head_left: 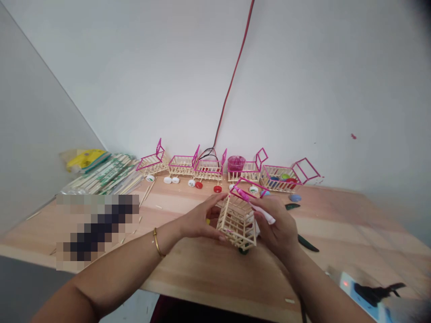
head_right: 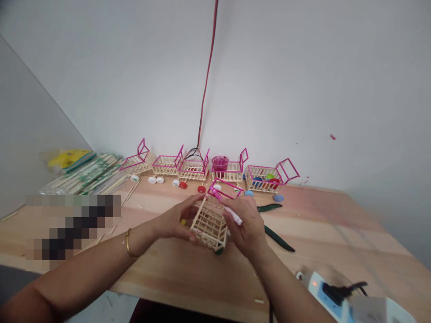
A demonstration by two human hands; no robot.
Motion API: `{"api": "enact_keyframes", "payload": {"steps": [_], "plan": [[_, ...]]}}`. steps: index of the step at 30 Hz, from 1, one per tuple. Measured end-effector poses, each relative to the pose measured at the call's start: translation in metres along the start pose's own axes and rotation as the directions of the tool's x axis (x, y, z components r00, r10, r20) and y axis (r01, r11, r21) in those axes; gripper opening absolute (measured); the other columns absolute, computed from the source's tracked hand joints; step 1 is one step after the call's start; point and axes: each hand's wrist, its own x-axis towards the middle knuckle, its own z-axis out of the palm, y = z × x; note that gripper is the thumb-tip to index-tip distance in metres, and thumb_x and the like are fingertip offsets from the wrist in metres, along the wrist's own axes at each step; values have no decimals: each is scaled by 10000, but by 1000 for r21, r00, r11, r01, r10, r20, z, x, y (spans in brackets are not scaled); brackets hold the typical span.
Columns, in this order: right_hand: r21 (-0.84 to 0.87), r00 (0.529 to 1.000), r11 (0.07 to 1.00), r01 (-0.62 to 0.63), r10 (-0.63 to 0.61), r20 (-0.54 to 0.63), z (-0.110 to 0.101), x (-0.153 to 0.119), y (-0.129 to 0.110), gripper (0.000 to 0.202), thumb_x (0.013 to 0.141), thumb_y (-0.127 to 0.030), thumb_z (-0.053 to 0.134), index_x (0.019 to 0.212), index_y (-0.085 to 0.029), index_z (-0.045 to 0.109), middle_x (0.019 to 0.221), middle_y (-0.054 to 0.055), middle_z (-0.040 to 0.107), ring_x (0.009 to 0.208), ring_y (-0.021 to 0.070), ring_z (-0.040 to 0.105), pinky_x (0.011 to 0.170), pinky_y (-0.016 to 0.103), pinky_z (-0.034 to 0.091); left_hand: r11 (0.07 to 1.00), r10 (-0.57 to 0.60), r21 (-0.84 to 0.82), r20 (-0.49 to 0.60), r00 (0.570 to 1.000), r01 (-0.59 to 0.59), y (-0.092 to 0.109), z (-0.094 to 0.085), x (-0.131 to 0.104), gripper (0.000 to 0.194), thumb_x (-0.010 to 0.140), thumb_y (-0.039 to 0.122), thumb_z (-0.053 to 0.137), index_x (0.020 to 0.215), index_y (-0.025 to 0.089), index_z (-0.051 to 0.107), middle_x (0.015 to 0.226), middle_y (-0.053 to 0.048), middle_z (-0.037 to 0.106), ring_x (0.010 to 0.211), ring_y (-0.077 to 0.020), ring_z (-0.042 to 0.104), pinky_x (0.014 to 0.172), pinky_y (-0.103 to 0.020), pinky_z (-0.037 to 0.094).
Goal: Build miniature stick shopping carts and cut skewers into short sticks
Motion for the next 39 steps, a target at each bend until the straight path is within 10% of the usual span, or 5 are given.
{"api": "enact_keyframes", "payload": {"steps": [15,39], "plan": [[47,979,990,-134,140,-149,-1,-6,2,268,915,-209,476,1169,-230,559,853,44,661,787,190,636,723,360,515,978,-13,-210,-87,996,-6,-8,-13,4,910,591,219,848,1392,284,421,1513,-126,324,1283,-336,458,982,-416,441],[9,969,981,-195,194,-151,0,-3,1,231,924,-239,467,1127,-218,576,860,53,656,787,180,636,699,321,527,956,-8,-293,-29,1000,-1,-6,-13,6,834,626,261,829,1373,248,459,1411,-132,476,1252,-315,494,941,-359,441]]}}
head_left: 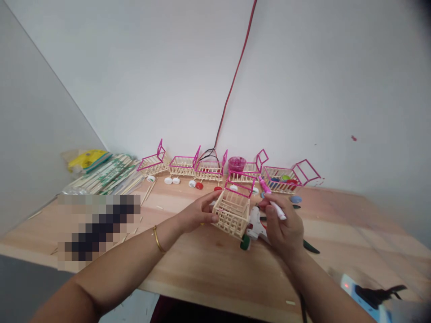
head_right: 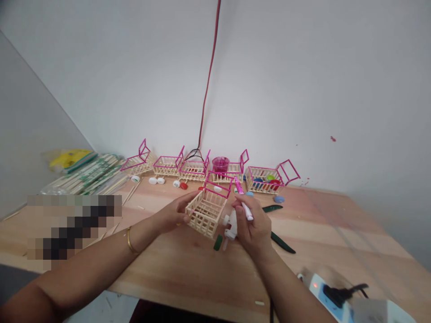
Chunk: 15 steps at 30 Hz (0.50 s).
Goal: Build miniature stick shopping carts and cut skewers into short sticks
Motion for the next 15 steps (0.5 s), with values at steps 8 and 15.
{"api": "enact_keyframes", "payload": {"steps": [8,15], "plan": [[29,997,1000,1,-3,82,0,-7,6,214,913,-243,488,1101,-216,585,832,42,651,777,182,645,698,321,523,1000,12,4,-12,1000,-12,1,1,0,853,627,292,828,1385,226,443,1423,-149,461,1293,-344,450,994,-406,404],[-3,995,1000,-19,19,95,1,-6,6,205,911,-260,498,1080,-202,598,792,42,670,744,184,662,680,317,524,1000,14,11,-14,1000,-14,1,0,-1,842,639,282,820,1388,228,438,1423,-148,461,1280,-344,462,997,-416,403]]}}
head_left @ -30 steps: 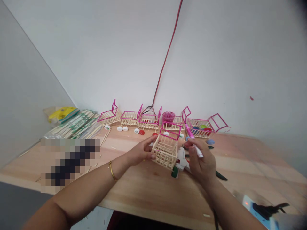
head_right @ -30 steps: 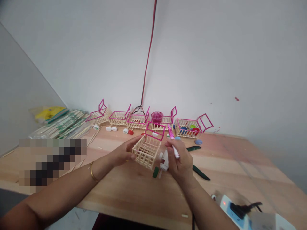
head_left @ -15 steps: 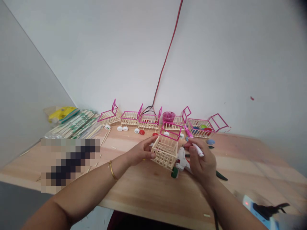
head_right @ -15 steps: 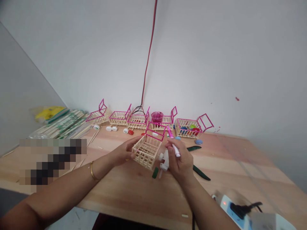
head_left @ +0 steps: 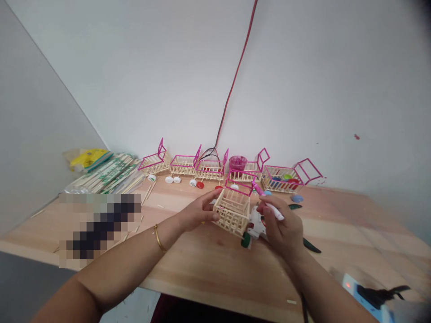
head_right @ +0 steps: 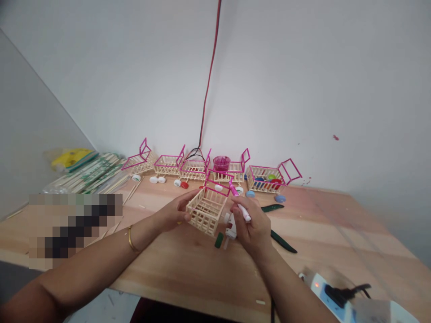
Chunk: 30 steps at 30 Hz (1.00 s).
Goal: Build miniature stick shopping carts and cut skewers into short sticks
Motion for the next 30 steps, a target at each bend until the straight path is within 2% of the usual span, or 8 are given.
{"api": "enact_keyframes", "payload": {"steps": [8,17,30], "plan": [[-42,999,998,-45,46,24,0,0,-2,216,919,-308,486,1059,-198,608,832,61,698,727,187,671,654,310,528,1000,10,-3,-7,1000,-10,1,1,0,850,633,294,826,1387,223,439,1435,-146,448,1311,-348,426,1011,-406,389],[-38,1000,999,19,-19,12,0,-1,-1,188,913,-284,499,1049,-217,609,846,56,704,773,193,681,685,314,525,1000,-4,-14,-9,1000,4,0,0,0,849,639,289,821,1390,221,433,1419,-157,463,1280,-348,459,993,-416,402],[-34,999,999,33,-32,27,2,-2,1,193,911,-262,510,1074,-212,601,886,64,700,853,204,675,733,327,520,1000,-3,-2,-16,1000,3,1,1,0,838,647,303,813,1392,222,436,1411,-154,475,1281,-347,460,987,-411,405]]}}
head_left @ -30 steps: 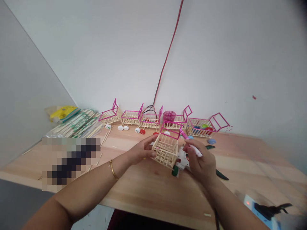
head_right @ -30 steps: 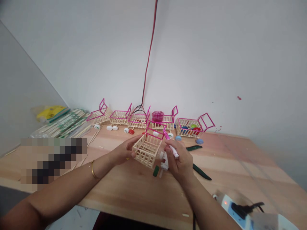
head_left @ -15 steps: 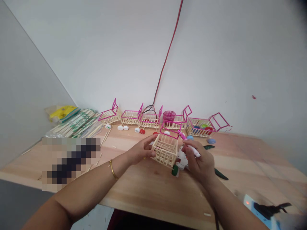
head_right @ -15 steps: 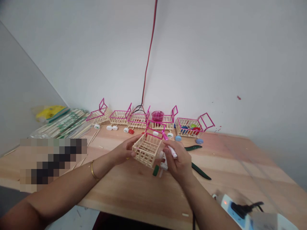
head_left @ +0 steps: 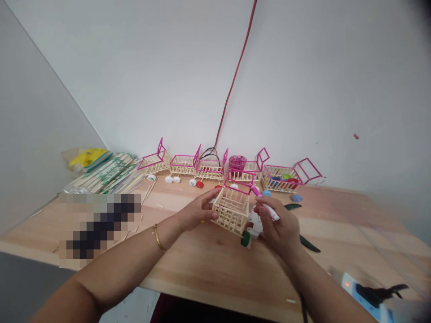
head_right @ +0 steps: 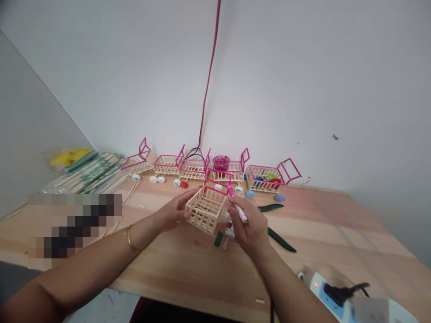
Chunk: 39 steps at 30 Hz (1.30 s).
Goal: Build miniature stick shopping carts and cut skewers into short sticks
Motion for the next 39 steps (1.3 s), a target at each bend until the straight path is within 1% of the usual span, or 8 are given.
{"api": "enact_keyframes", "payload": {"steps": [6,9,13,19,25,29,35,39], "plan": [[3,1000,1000,11,-11,-3,0,0,-1,185,906,-250,513,1064,-210,600,884,64,694,844,203,671,723,325,518,999,42,22,-46,998,-41,2,3,0,833,640,409,810,1371,197,472,1427,-157,456,1316,-351,417,1028,-398,370],[6,1000,1000,13,-13,-3,-1,1,-2,179,906,-247,513,1058,-213,601,868,55,691,821,196,669,719,322,518,999,40,26,-50,998,-39,3,4,0,823,660,424,792,1377,191,463,1424,-163,458,1294,-349,445,1027,-400,371],[11,1000,1000,9,-9,2,-1,1,-2,183,906,-244,514,1064,-211,601,872,57,692,829,196,669,725,321,519,999,34,31,-60,998,-33,3,4,-1,811,677,424,779,1381,183,456,1420,-175,457,1269,-347,470,1012,-402,384],[10,1000,1000,11,-11,10,0,0,0,193,903,-243,517,1074,-213,601,896,62,697,839,197,672,732,324,524,999,36,40,-51,998,-34,4,5,0,807,679,428,776,1380,188,456,1425,-178,449,1284,-366,448,1005,-426,392],[6,1000,1000,21,-21,14,0,1,-3,189,902,-242,511,1065,-218,603,879,56,699,803,191,676,709,314,528,999,36,40,-40,999,-34,3,5,0,808,677,425,778,1382,200,455,1393,-170,489,1273,-357,465,1015,-430,379],[-8,999,1000,25,-25,32,0,2,-4,187,906,-258,503,1057,-222,607,830,46,688,757,186,667,692,313,527,998,33,53,-48,998,-30,2,4,-1,798,681,426,776,1378,200,461,1354,-169,529,1254,-350,487,1008,-421,382],[-22,997,998,54,-53,55,1,3,-5,186,900,-245,507,1051,-221,612,819,32,683,720,172,648,678,300,514,998,18,66,-43,999,-16,1,2,0,812,678,435,778,1385,199,454,1355,-168,530,1253,-350,488,1007,-416,382],[-24,996,998,65,-63,64,2,3,-5,182,904,-252,504,1046,-219,612,842,40,693,739,175,654,680,301,512,998,20,57,-45,999,-18,0,2,-1,814,677,427,782,1386,205,450,1374,-166,513,1271,-354,469,1002,-418,386]]}}
